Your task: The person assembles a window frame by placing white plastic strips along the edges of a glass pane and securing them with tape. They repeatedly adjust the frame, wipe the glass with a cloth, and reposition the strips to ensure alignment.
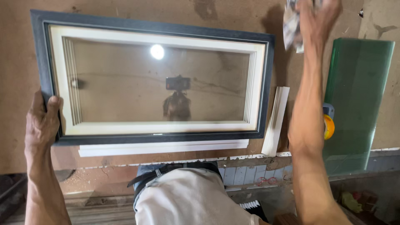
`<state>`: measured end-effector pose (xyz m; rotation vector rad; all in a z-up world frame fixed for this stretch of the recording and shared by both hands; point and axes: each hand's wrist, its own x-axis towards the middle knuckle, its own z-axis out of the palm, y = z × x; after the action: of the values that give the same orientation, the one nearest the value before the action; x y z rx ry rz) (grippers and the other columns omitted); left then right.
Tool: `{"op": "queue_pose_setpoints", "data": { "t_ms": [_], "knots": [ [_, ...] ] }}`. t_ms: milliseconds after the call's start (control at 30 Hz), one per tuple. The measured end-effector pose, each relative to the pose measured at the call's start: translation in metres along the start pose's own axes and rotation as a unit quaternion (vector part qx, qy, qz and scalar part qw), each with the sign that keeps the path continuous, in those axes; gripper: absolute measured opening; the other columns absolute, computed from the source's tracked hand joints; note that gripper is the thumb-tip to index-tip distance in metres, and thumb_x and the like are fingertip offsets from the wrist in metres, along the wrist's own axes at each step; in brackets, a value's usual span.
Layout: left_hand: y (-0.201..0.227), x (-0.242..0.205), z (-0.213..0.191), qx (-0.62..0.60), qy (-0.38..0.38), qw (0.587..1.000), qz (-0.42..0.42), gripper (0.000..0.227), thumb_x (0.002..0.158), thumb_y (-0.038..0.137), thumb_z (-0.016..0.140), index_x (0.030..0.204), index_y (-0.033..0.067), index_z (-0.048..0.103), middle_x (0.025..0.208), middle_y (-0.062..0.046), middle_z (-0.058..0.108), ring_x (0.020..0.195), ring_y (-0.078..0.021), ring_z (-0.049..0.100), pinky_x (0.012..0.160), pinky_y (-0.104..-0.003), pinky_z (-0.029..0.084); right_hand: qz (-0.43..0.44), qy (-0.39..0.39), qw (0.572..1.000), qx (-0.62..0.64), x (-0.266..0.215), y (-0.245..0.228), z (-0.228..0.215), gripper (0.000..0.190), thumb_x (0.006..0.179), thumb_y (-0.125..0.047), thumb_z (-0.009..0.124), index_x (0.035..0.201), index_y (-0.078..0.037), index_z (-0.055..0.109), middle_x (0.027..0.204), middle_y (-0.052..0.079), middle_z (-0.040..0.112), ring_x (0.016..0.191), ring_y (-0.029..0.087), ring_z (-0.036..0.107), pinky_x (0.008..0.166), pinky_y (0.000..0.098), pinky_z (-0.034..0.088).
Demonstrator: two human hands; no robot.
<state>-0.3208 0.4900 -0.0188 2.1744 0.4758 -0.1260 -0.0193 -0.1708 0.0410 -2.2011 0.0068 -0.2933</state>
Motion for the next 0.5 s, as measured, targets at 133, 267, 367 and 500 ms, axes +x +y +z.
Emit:
{"op": "queue_pose_setpoints", "data": {
  "t_ms": [133, 267, 367, 500],
  "knots": [
    [-0.019, 0.003, -0.004, 0.053, 0.016, 0.998, 0.024, 0.047, 0.121, 0.036, 0.046, 0.15, -0.0009, 0.05, 0.09, -0.015, 0.063, 0.08, -0.0226, 0.062, 0.063, -0.043, 0.051, -0.168, -0.191, 0.926, -0.28, -0.132, -0.024, 0.022, 0.031, 0.1, -0.014, 0.061, 0.126, 0.001, 0.071, 0.134, 0.032, 0.062, 0.125, 0.042, 0.058, 0.095, 0.0552, 0.059],
    [-0.025, 0.007, 0.001, 0.062, 0.045, 0.997, 0.008, 0.05, 0.116, 0.037, 0.049, 0.155, 0.005, 0.049, 0.096, -0.019, 0.067, 0.082, -0.0295, 0.067, 0.062, -0.046, 0.053, -0.248, -0.264, 0.901, -0.237, -0.143, -0.012, 0.041, 0.073, 0.103, -0.039, 0.054, 0.152, 0.014, 0.044, 0.159, 0.042, 0.034, 0.154, 0.054, 0.024, 0.124, 0.0678, 0.023],
    [-0.024, 0.006, 0.001, 0.035, 0.03, 0.998, -0.04, 0.056, 0.11, 0.04, 0.051, 0.156, 0.0087, 0.046, 0.088, -0.023, 0.068, 0.073, -0.0293, 0.064, 0.062, -0.05, 0.05, -0.255, -0.315, 0.873, -0.27, -0.141, -0.029, 0.07, 0.089, 0.101, -0.054, 0.05, 0.152, 0.018, 0.039, 0.158, 0.04, 0.033, 0.155, 0.055, 0.022, 0.126, 0.067, 0.01],
    [-0.013, 0.004, 0.0, -0.026, 0.029, 0.998, -0.046, 0.06, 0.107, 0.042, 0.053, 0.157, 0.0102, 0.044, 0.094, -0.026, 0.071, 0.08, -0.031, 0.069, 0.072, -0.05, 0.053, -0.322, -0.354, 0.847, -0.232, -0.138, -0.107, 0.186, 0.09, 0.102, -0.056, 0.049, 0.151, 0.019, 0.041, 0.159, 0.04, 0.032, 0.155, 0.054, 0.022, 0.127, 0.0642, 0.01]
  ]
}}
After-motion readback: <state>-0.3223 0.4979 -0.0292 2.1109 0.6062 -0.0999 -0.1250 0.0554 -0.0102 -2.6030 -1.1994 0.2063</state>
